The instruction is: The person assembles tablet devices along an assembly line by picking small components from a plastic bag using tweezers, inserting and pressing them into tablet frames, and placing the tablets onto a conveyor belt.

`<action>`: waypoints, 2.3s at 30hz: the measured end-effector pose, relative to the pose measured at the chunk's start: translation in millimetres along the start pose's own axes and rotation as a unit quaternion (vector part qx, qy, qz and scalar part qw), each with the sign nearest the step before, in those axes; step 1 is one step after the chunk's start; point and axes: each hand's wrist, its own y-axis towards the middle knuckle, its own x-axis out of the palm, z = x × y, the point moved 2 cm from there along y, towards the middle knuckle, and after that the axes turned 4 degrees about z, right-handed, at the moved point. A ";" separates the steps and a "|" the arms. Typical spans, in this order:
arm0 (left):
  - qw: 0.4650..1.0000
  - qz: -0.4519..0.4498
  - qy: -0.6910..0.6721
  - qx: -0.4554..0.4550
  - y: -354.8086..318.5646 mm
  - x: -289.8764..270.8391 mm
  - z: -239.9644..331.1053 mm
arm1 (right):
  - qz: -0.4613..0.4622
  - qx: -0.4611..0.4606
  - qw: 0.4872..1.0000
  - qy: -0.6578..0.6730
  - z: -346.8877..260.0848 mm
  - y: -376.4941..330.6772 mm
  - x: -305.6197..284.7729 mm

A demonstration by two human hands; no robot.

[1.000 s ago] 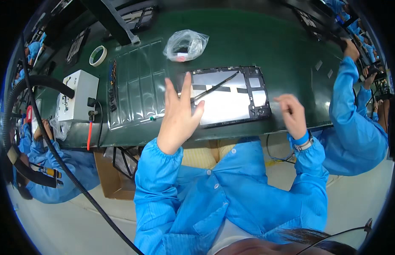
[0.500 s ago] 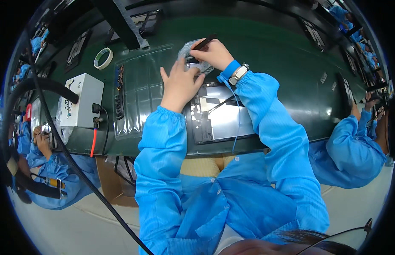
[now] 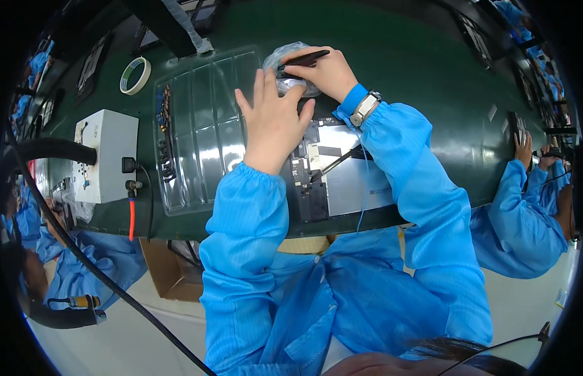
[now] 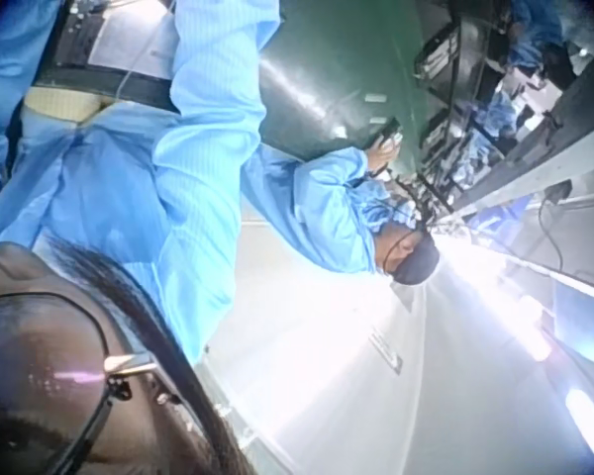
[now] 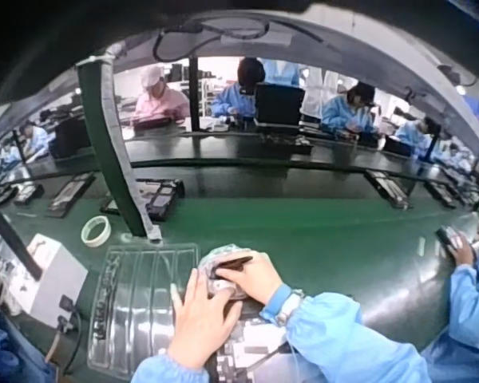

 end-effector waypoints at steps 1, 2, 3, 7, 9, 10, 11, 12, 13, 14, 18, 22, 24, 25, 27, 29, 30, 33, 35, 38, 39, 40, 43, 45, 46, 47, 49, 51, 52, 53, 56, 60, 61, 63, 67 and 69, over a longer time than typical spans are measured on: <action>1.000 -0.005 0.007 -0.003 -0.1 -0.3 0.1 | 0.013 0.004 1.000 0.012 -0.1 0.8 0.7; 1.000 -0.006 0.008 -0.004 -0.2 0.4 -0.5 | 0.013 0.005 1.000 0.013 -0.1 1.3 1.6; 1.000 -0.004 0.005 -0.003 0.5 1.2 -0.9 | 0.015 0.009 1.000 0.013 -0.2 1.8 1.8; 1.000 -0.004 0.008 -0.003 0.7 -1.2 -0.4 | 0.018 0.016 0.999 -0.022 -2.1 3.6 1.5; 1.000 -0.005 0.018 0.001 0.8 -2.4 1.5 | 0.041 0.013 0.999 0.028 -0.4 -0.5 -2.9; 1.000 -0.006 0.026 0.003 1.4 -2.1 1.1 | 0.060 0.012 0.995 0.076 -6.1 -1.1 -7.5; 1.000 0.001 0.028 0.007 0.4 -0.6 0.6 | 0.065 0.005 0.995 0.076 -12.4 -3.8 -14.7; 0.999 0.020 0.029 0.013 -1.4 1.7 -0.3 | 0.076 -0.016 0.990 0.121 -20.0 -10.4 -24.7; 0.999 0.040 0.029 0.017 -2.7 2.8 -2.4 | 0.085 -0.037 0.982 0.165 -34.2 -18.3 -34.0; 0.998 0.047 0.031 0.018 -3.0 3.5 -3.1 | 0.081 -0.012 0.975 0.207 -58.1 -31.5 -48.1; 0.990 0.128 0.026 0.048 -4.2 -16.9 9.4 | 0.115 0.011 0.944 0.309 -136.5 -100.9 -98.6; 0.975 0.173 -0.129 0.046 -37.5 -72.7 35.7 | 0.086 -0.033 0.865 0.493 -154.1 -169.6 -100.9; 0.789 0.095 -0.607 -0.018 -74.6 -90.7 52.5 | 0.078 -0.010 0.819 0.569 -143.5 -199.2 -79.8; 0.719 0.108 -0.686 -0.033 -96.4 -90.1 60.9 | 0.066 0.059 0.770 0.632 -142.1 -214.5 -64.4; 0.647 0.130 -0.749 -0.051 -144.7 -94.5 62.2 | 0.000 0.176 0.694 0.698 -140.8 -235.1 -19.4; 0.553 0.172 -0.801 -0.155 -192.3 -100.3 47.2 | -0.099 0.272 0.645 0.707 -143.5 -245.4 40.3; 0.566 0.203 -0.789 -0.123 -209.2 -97.5 22.9 | -0.138 0.324 0.611 0.709 -149.9 -246.1 69.2; 0.517 0.326 -0.770 -0.182 -236.1 -131.5 -36.0 | -0.219 0.354 0.580 0.701 -199.0 -234.4 129.0; 0.544 0.427 -0.665 -0.281 -250.8 -162.5 -73.4 | -0.258 0.341 0.571 0.701 -232.6 -222.7 175.5; 0.599 0.502 -0.534 -0.324 -269.7 -200.4 -111.4 | -0.307 0.367 0.566 0.671 -267.3 -213.7 259.7; 0.580 0.513 -0.540 -0.330 -276.9 -206.8 -122.0 | -0.290 0.366 0.538 0.702 -281.4 -214.0 274.1; 0.564 0.521 -0.546 -0.335 -283.3 -212.4 -131.6 | -0.270 0.363 0.508 0.733 -294.3 -213.7 283.6; 0.508 0.545 -0.566 -0.352 -305.4 -219.3 -154.5 | -0.192 0.421 0.480 0.745 -318.9 -218.2 318.6; 0.490 0.565 -0.566 -0.346 -308.9 -209.6 -170.7 | -0.202 0.413 0.502 0.733 -307.2 -215.2 327.2; 0.470 0.589 -0.562 -0.341 -309.8 -206.5 -174.3 | -0.214 0.339 0.568 0.719 -296.0 -216.0 334.2; 0.548 0.524 -0.576 -0.305 -292.3 -206.2 -141.9 | -0.217 0.264 0.629 0.698 -294.0 -206.1 312.4; 0.584 0.484 -0.575 -0.306 -273.6 -195.3 -120.2 | -0.170 0.013 0.844 0.509 -264.4 -203.1 249.5; 0.525 0.482 -0.637 -0.291 -246.2 -175.0 -80.4 | -0.142 0.254 0.638 0.713 -248.9 -213.6 175.2; 0.523 0.476 -0.653 -0.273 -229.8 -170.6 -43.9 | -0.114 0.158 0.710 0.677 -236.0 -210.3 120.1; 0.562 0.410 -0.666 -0.270 -216.3 -161.4 -24.6 | -0.111 0.166 0.764 0.614 -213.8 -211.4 75.0; 0.777 0.137 -0.604 -0.115 -178.3 -143.0 16.2 | 0.016 -0.019 0.951 0.308 -165.7 -182.9 -48.3; 0.943 -0.009 -0.303 0.140 -59.7 -85.8 66.7 | 0.048 -0.071 0.995 0.040 -67.3 -127.3 -117.9; 0.956 0.003 -0.250 0.154 -36.8 -67.3 70.0 | 0.012 -0.098 0.995 -0.011 -43.3 -115.6 -120.8; 0.966 0.015 -0.197 0.166 -12.2 -37.1 66.0 | 0.000 0.001 0.997 0.072 -14.4 -108.2 -107.8; 0.971 -0.046 -0.195 0.133 5.7 -8.4 62.4 | -0.027 0.028 0.996 0.078 -6.1 -112.3 -108.0; 0.969 -0.049 -0.221 0.103 3.7 -5.3 63.3 | -0.025 0.040 0.996 0.073 -3.9 -114.8 -108.9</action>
